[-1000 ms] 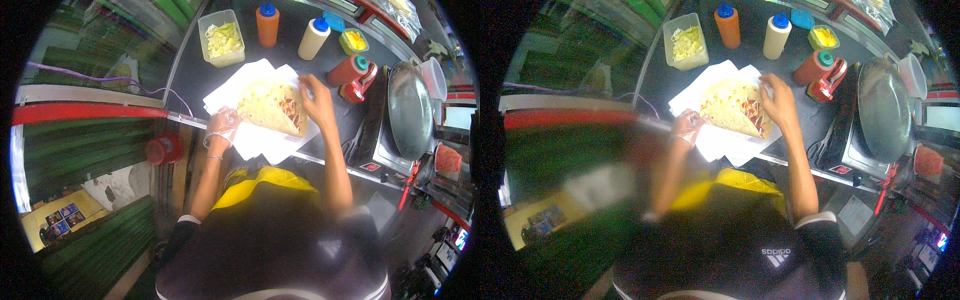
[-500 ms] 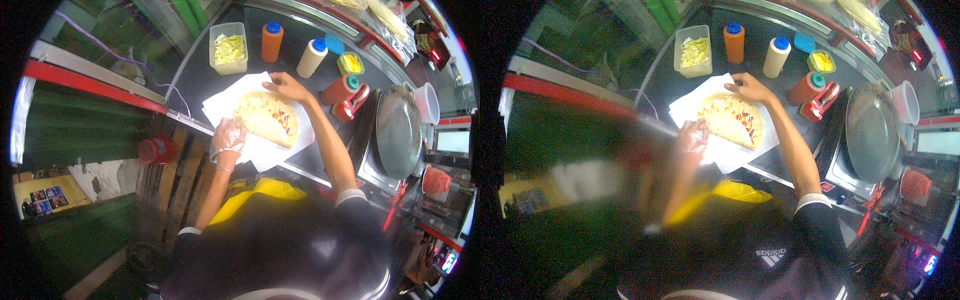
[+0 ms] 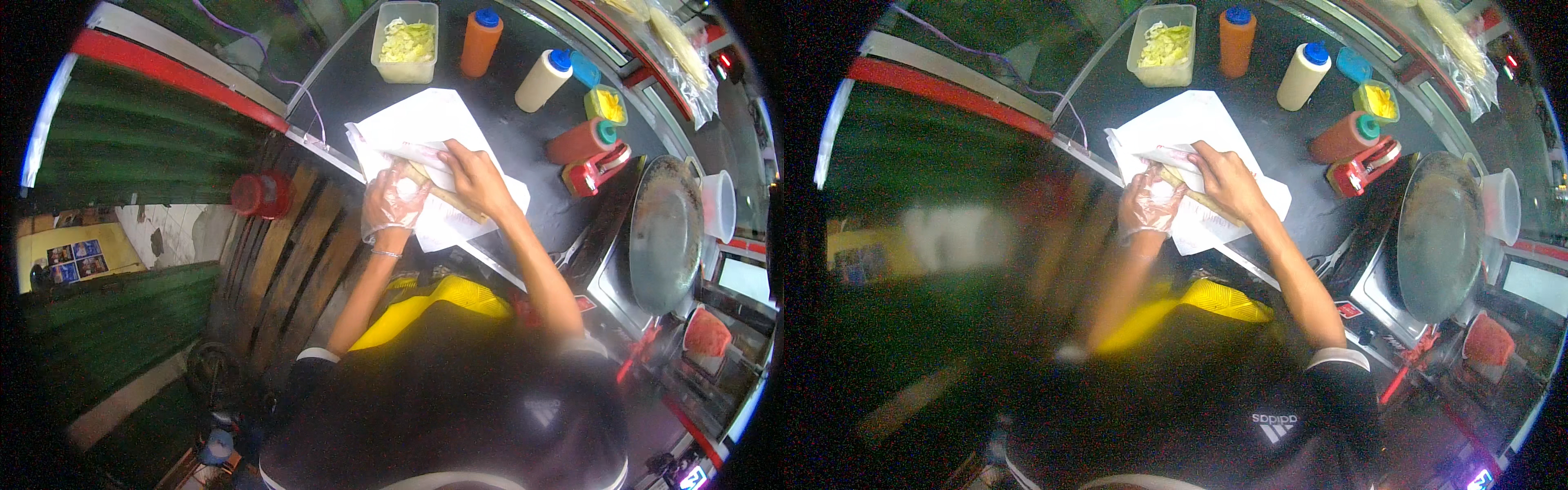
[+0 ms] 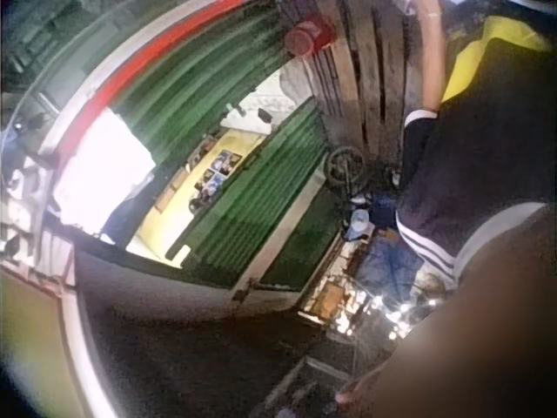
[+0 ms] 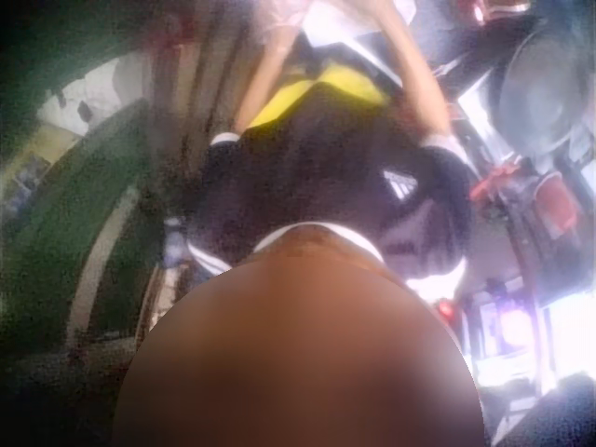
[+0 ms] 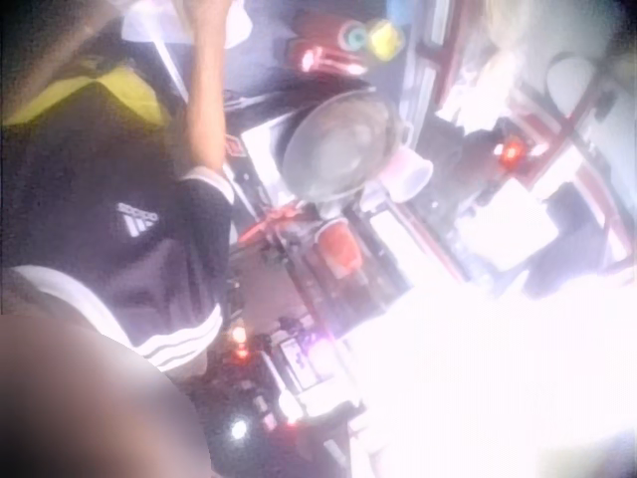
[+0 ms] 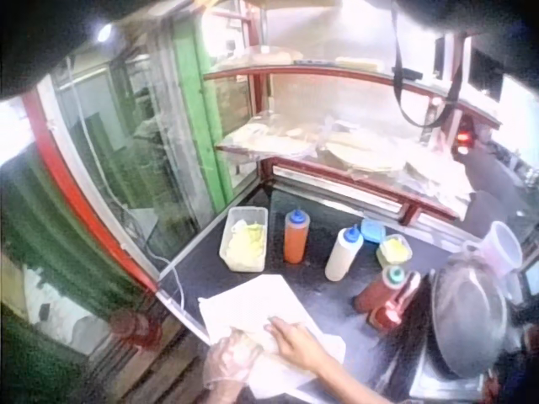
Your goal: The person cooks a flatbread on a griddle, then assembles a wrap by adding shredded cabbage, sliced meat, and sauces. The wrap is folded, placed in a plastic bag, and handed to a customer on a scooter.
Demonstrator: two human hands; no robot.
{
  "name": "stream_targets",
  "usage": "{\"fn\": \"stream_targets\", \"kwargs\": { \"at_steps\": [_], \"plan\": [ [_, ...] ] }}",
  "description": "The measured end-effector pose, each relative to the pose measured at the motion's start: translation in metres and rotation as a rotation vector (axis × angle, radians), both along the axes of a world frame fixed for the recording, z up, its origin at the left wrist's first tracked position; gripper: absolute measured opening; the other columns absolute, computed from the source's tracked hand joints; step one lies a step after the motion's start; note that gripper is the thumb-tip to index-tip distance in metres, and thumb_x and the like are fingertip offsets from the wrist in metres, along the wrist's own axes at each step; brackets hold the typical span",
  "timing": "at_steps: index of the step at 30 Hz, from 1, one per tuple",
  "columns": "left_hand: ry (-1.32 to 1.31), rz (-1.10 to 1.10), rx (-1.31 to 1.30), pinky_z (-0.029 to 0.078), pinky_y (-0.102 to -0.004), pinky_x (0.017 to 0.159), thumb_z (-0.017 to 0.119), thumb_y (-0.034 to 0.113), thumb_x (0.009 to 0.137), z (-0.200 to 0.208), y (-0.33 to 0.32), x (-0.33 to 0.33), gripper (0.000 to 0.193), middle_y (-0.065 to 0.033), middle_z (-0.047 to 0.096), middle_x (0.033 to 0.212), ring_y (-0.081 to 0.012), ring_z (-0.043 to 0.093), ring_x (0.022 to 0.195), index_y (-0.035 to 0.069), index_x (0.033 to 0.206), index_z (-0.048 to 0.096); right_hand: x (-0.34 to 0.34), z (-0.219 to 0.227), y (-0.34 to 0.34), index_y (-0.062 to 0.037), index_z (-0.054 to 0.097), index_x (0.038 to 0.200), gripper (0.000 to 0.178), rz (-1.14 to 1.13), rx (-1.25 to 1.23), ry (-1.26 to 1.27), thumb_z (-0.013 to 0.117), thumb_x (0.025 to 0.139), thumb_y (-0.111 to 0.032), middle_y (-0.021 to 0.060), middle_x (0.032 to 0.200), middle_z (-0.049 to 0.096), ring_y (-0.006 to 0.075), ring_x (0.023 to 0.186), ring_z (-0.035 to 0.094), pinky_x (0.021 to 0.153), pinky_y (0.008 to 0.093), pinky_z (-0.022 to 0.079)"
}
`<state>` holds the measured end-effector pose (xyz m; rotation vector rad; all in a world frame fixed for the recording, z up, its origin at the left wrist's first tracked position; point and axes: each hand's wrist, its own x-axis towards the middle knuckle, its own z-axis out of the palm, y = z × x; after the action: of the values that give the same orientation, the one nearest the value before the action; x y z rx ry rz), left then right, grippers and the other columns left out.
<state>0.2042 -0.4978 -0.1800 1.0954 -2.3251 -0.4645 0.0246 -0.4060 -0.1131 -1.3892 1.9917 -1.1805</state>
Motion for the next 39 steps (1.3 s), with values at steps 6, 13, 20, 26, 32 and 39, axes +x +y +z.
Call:
{"fn": "stream_targets", "kwargs": {
  "at_steps": [6, 13, 20, 26, 32, 39],
  "plan": [
    [0.027, -0.072, 0.188, 0.062, -0.0463, 0.093, 0.091, 0.031, 0.088, -0.01, -0.003, 0.014, 0.05, -0.011, 0.076, 0.116, -0.0311, 0.076, 0.108, 0.014, 0.133, 0.076, 0.003, -0.02, -0.001, 0.0034, 0.066, 0.121, 0.025, -0.152, 0.044, -0.077, 0.061, 0.114, -0.02, 0.0356, 0.089, 0.07, 0.0541, 0.089, 0.071, 0.075, 0.0545, 0.052],
    [-0.091, -0.433, -0.142, 0.061, -0.0429, 0.089, 0.08, 0.022, 0.095, -0.014, -0.028, 0.027, 0.03, -0.0096, 0.073, 0.122, -0.0305, 0.071, 0.109, 0.021, 0.125, 0.082, -0.016, -0.029, -0.015, 0.0039, 0.069, 0.124, 0.034, -0.242, 0.063, -0.2, 0.068, 0.11, -0.027, 0.0243, 0.108, 0.075, 0.0338, 0.102, 0.074, 0.09, 0.0443, 0.055],
    [0.041, -0.856, -0.33, 0.049, -0.0593, 0.109, 0.077, 0.031, 0.094, 0.007, -0.08, 0.008, 0.038, -0.0131, 0.071, 0.125, -0.0339, 0.064, 0.123, 0.009, 0.124, 0.077, -0.013, 0.041, 0.015, -0.0062, 0.076, 0.119, 0.036, -0.117, -0.195, 0.383, 0.086, 0.093, -0.028, 0.0159, 0.12, 0.078, 0.0391, 0.107, 0.076, 0.101, 0.045, 0.059],
    [-0.124, -1.158, -0.323, 0.045, -0.0596, 0.117, 0.078, 0.039, 0.092, 0.016, -0.107, -0.026, 0.044, -0.0151, 0.071, 0.132, -0.0359, 0.063, 0.128, 0.008, 0.124, 0.077, 0.005, 0.049, 0.023, -0.0075, 0.077, 0.105, 0.026, -0.07, 0.242, 0.347, 0.084, 0.092, -0.028, 0.0148, 0.114, 0.076, 0.0369, 0.101, 0.074, 0.085, 0.0466, 0.06],
    [-0.161, -1.337, -0.209, 0.041, -0.0586, 0.124, 0.077, 0.063, 0.091, 0.014, -0.113, -0.059, 0.066, -0.0178, 0.065, 0.149, -0.0397, 0.058, 0.142, 0.013, 0.134, 0.074, -0.003, 0.032, -0.006, -0.0009, 0.079, 0.105, 0.018, -0.404, -0.057, 0.6, 0.078, 0.097, -0.017, 0.0172, 0.104, 0.078, 0.0369, 0.092, 0.075, 0.081, 0.0445, 0.06],
    [-0.227, -1.363, -0.109, 0.047, -0.0529, 0.119, 0.074, 0.067, 0.095, 0.004, -0.111, -0.065, 0.073, -0.0216, 0.066, 0.148, -0.04, 0.063, 0.134, 0.005, 0.134, 0.073, -0.015, 0.01, -0.032, -0.0017, 0.081, 0.109, 0.021, -0.386, 0.161, 0.372, 0.071, 0.101, -0.017, 0.0214, 0.103, 0.08, 0.0406, 0.093, 0.077, 0.085, 0.0498, 0.061]
  ]
}}
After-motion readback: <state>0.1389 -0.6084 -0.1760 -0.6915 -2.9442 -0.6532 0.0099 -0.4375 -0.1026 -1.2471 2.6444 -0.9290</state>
